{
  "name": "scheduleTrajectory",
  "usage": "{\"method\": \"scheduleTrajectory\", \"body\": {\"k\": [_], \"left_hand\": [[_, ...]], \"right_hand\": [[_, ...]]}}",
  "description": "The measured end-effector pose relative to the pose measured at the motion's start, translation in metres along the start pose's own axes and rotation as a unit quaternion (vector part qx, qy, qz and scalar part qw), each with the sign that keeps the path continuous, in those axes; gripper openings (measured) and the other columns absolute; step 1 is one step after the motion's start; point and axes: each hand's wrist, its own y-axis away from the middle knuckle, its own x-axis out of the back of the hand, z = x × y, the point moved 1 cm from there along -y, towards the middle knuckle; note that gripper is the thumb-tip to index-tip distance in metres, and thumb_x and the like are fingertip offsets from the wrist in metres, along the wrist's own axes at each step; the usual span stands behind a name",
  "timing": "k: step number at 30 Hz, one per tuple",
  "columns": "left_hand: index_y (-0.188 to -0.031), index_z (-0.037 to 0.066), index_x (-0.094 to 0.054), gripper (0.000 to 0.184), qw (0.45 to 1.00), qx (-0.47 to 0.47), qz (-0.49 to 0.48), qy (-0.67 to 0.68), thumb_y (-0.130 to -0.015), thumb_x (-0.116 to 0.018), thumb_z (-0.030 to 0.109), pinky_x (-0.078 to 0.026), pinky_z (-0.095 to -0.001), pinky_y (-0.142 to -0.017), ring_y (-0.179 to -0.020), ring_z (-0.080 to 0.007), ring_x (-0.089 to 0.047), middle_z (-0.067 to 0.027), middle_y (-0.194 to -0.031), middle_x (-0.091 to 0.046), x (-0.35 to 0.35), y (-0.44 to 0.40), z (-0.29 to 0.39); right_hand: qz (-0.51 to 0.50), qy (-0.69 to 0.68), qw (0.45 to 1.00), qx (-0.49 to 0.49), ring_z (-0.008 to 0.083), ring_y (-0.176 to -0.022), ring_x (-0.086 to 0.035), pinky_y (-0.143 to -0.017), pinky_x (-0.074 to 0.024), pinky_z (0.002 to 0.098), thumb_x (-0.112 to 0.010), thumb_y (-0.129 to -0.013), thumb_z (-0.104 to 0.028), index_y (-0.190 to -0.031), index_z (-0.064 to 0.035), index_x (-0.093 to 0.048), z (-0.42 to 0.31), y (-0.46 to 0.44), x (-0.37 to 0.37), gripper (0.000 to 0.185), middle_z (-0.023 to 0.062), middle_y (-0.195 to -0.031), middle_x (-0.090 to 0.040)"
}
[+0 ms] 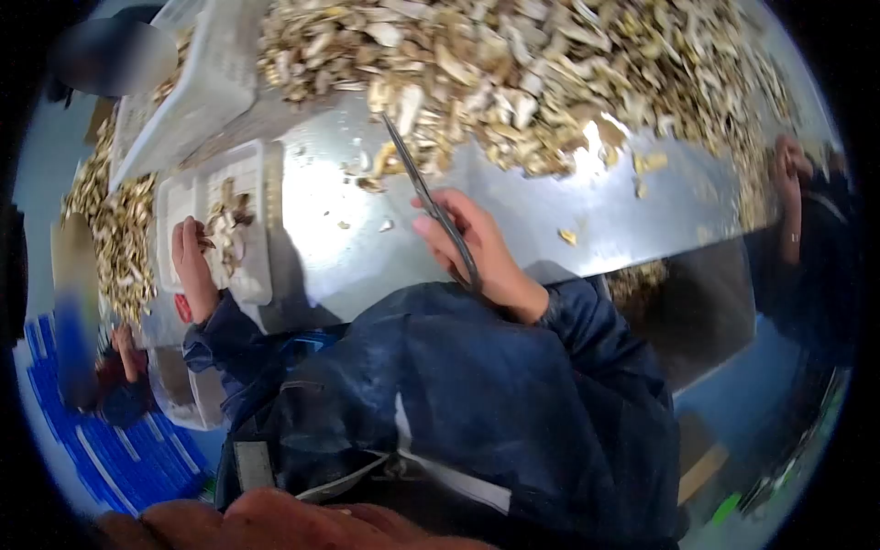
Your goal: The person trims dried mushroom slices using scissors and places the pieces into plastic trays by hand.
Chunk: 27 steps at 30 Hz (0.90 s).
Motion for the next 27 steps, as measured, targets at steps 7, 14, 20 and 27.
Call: {"method": "scheduleTrajectory", "body": {"k": [7, 14, 20, 27], "left_hand": [[-0.098, -0.001, -0.062, 0.018, 0.961, -0.165, -0.020, -0.222, -0.100, -0.058, 0.016, -0.048, -0.0402, -0.079, -0.086, -0.0301, -0.060, -0.0160, -0.095, -0.064, -0.058, -0.016, 0.035], [-0.108, -0.004, -0.062, 0.033, 0.964, -0.133, -0.211, -0.087, -0.092, -0.069, 0.023, -0.053, -0.0369, -0.072, -0.077, -0.0258, -0.067, -0.0180, -0.093, -0.071, -0.236, -0.007, 0.126], [-0.113, -0.004, -0.062, 0.033, 0.965, -0.085, -0.241, -0.052, -0.085, -0.071, 0.012, -0.049, -0.0297, -0.064, -0.070, -0.0166, -0.061, -0.0085, -0.083, -0.065, -0.252, 0.003, 0.122], [-0.106, 0.001, -0.060, 0.019, 0.888, 0.235, -0.296, 0.262, -0.089, -0.051, 0.001, -0.049, -0.0296, -0.075, -0.085, -0.0161, -0.060, -0.0048, -0.093, -0.061, -0.196, 0.004, 0.101]], "right_hand": [[-0.008, -0.123, 0.992, 0.001, 0.0050, -0.054, -0.044, -0.051, -0.0343, 0.0208, -0.055, -0.105, -0.023, -0.130, 0.0007, -0.050, -0.004, -0.003, 0.014, 0.035, -0.0001, -0.072, -0.051], [-0.023, -0.155, 0.988, -0.002, 0.0048, -0.054, -0.045, -0.050, -0.0328, 0.0218, -0.060, -0.103, -0.022, -0.126, -0.0024, -0.055, -0.002, -0.002, 0.017, 0.031, -0.0017, -0.069, -0.050], [-0.036, -0.169, 0.985, -0.018, 0.0052, -0.053, -0.044, -0.051, -0.0326, 0.0215, -0.059, -0.102, -0.023, -0.126, -0.0019, -0.054, -0.004, -0.001, 0.023, 0.032, -0.0024, -0.069, -0.050], [-0.030, -0.182, 0.982, -0.030, 0.0054, -0.053, -0.044, -0.050, -0.0322, 0.0227, -0.062, -0.102, -0.026, -0.125, -0.0036, -0.055, -0.002, -0.002, 0.023, 0.033, -0.0023, -0.068, -0.049]]}}
